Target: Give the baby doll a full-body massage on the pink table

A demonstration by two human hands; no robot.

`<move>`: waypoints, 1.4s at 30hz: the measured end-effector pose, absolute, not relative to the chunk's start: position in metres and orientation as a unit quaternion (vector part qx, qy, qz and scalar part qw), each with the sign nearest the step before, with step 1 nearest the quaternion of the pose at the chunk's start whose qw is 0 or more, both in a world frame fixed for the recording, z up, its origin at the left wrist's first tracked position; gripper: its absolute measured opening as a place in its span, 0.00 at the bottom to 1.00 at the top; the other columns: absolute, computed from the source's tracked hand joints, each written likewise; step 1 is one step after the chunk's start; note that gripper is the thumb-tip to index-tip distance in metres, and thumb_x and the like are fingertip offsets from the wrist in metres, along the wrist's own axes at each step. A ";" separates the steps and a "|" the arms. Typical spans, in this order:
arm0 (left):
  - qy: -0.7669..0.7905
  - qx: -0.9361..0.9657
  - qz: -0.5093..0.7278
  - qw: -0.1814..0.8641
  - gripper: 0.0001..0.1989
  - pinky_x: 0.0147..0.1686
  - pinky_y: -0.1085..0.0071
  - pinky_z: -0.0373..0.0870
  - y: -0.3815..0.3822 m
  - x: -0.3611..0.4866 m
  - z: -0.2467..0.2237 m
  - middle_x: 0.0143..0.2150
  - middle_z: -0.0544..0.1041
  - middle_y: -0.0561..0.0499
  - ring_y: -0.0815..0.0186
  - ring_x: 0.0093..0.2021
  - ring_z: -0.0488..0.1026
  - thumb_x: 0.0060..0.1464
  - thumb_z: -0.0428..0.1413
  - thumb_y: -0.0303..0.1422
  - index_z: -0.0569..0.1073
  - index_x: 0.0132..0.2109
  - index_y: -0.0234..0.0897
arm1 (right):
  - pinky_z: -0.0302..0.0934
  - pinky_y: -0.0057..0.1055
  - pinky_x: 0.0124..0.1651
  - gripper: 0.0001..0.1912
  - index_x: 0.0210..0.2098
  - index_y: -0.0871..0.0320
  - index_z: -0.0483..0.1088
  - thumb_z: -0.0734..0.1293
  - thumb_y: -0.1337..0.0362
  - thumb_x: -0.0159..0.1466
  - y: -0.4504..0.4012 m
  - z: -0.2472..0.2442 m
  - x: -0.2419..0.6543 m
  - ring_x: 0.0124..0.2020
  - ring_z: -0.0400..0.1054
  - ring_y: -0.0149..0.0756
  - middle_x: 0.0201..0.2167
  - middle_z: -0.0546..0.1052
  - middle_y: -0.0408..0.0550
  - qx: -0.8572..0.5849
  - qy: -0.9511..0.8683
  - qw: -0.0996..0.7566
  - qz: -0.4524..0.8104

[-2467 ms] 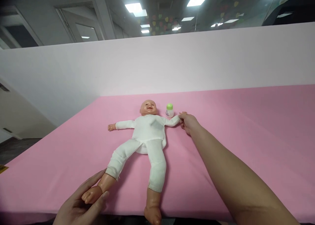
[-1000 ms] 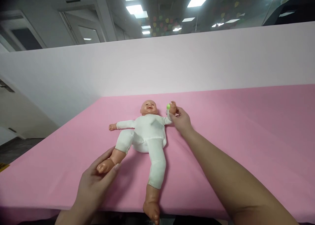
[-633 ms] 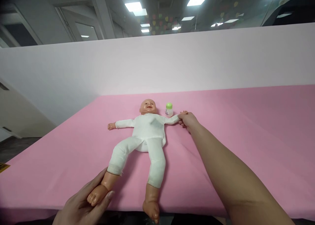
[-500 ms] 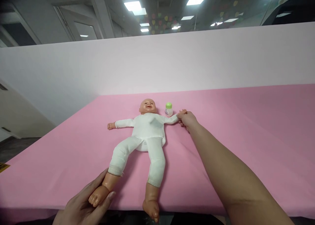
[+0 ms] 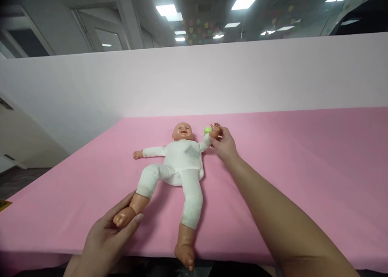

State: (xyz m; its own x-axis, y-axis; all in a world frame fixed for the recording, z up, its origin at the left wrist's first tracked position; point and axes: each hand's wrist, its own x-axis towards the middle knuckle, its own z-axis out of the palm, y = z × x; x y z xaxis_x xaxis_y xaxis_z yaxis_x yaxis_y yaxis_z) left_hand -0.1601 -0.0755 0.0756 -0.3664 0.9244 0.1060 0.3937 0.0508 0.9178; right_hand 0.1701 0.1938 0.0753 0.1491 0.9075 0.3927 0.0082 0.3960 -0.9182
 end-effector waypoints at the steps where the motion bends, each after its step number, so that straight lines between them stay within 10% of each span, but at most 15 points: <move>1: 0.665 0.488 0.492 0.279 0.37 0.57 0.59 0.79 -0.071 -0.158 0.074 0.56 0.84 0.46 0.47 0.58 0.80 0.47 0.70 0.49 0.79 0.63 0.39 | 0.77 0.41 0.52 0.30 0.57 0.50 0.68 0.76 0.65 0.57 0.188 0.078 0.163 0.57 0.75 0.45 0.67 0.71 0.51 -0.404 -0.565 0.635 0.338; 17: 0.601 0.574 0.481 0.279 0.35 0.46 0.63 0.78 0.013 -0.113 0.116 0.51 0.84 0.45 0.54 0.48 0.81 0.53 0.65 0.46 0.77 0.64 0.36 | 0.58 0.57 0.70 0.19 0.57 0.49 0.79 0.66 0.71 0.71 0.157 0.066 0.109 0.65 0.68 0.52 0.60 0.79 0.48 -0.304 -0.895 0.326 -0.031; 28: 0.593 0.561 0.492 0.302 0.35 0.61 0.58 0.73 -0.002 -0.132 0.095 0.61 0.81 0.45 0.51 0.61 0.77 0.56 0.67 0.46 0.74 0.68 0.39 | 0.62 0.54 0.69 0.24 0.62 0.55 0.74 0.67 0.70 0.67 0.164 0.060 0.118 0.65 0.68 0.52 0.61 0.77 0.54 -0.400 -0.832 0.380 0.059; 32: 0.617 0.547 0.491 0.279 0.35 0.58 0.59 0.78 -0.025 -0.145 0.086 0.60 0.81 0.46 0.48 0.61 0.78 0.52 0.69 0.47 0.77 0.65 0.41 | 0.73 0.47 0.53 0.22 0.61 0.51 0.71 0.70 0.60 0.68 0.175 0.060 0.140 0.47 0.77 0.47 0.52 0.81 0.51 -0.493 -0.708 0.478 0.165; 42: 0.632 0.547 0.482 0.263 0.32 0.50 0.62 0.83 -0.073 -0.172 0.068 0.53 0.85 0.47 0.47 0.53 0.83 0.47 0.70 0.48 0.83 0.58 0.41 | 0.82 0.42 0.43 0.27 0.61 0.52 0.65 0.74 0.65 0.64 0.220 0.038 0.185 0.48 0.81 0.45 0.55 0.79 0.54 -0.539 -0.384 0.553 0.507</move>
